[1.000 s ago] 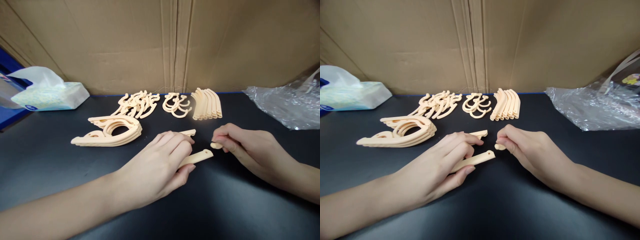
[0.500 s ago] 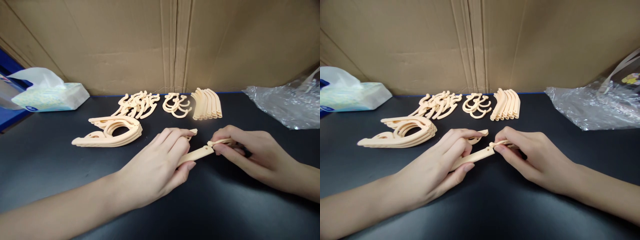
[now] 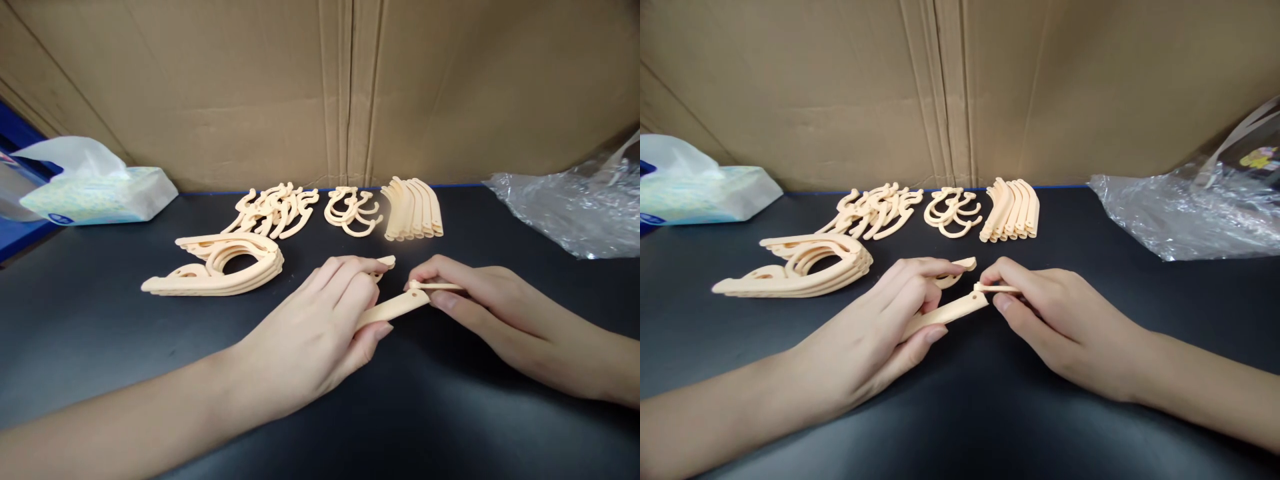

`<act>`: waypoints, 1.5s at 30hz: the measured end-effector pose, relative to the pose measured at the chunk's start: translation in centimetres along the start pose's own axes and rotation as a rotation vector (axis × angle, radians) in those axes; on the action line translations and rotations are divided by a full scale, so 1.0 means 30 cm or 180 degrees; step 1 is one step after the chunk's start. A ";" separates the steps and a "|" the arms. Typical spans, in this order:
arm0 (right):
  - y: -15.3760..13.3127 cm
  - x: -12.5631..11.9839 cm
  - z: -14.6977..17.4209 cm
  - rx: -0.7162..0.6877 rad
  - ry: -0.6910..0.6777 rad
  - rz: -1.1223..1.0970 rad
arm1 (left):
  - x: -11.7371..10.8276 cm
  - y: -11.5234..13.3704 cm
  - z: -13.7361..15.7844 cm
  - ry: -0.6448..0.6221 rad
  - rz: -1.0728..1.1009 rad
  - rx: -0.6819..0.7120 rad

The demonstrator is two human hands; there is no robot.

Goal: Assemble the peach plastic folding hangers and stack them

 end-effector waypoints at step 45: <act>-0.048 0.036 0.031 -0.1358 0.0179 0.2216 | -0.001 0.015 0.001 -0.0115 -0.0224 0.0317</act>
Point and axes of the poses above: each hand's wrist, its own z-axis away from the middle knuckle, its own x-axis out of the palm, y = z × x, the point moved 6 cm from there along -z, towards the middle knuckle, and after that the axes turned 11 degrees about -z, right-handed, at the moved point
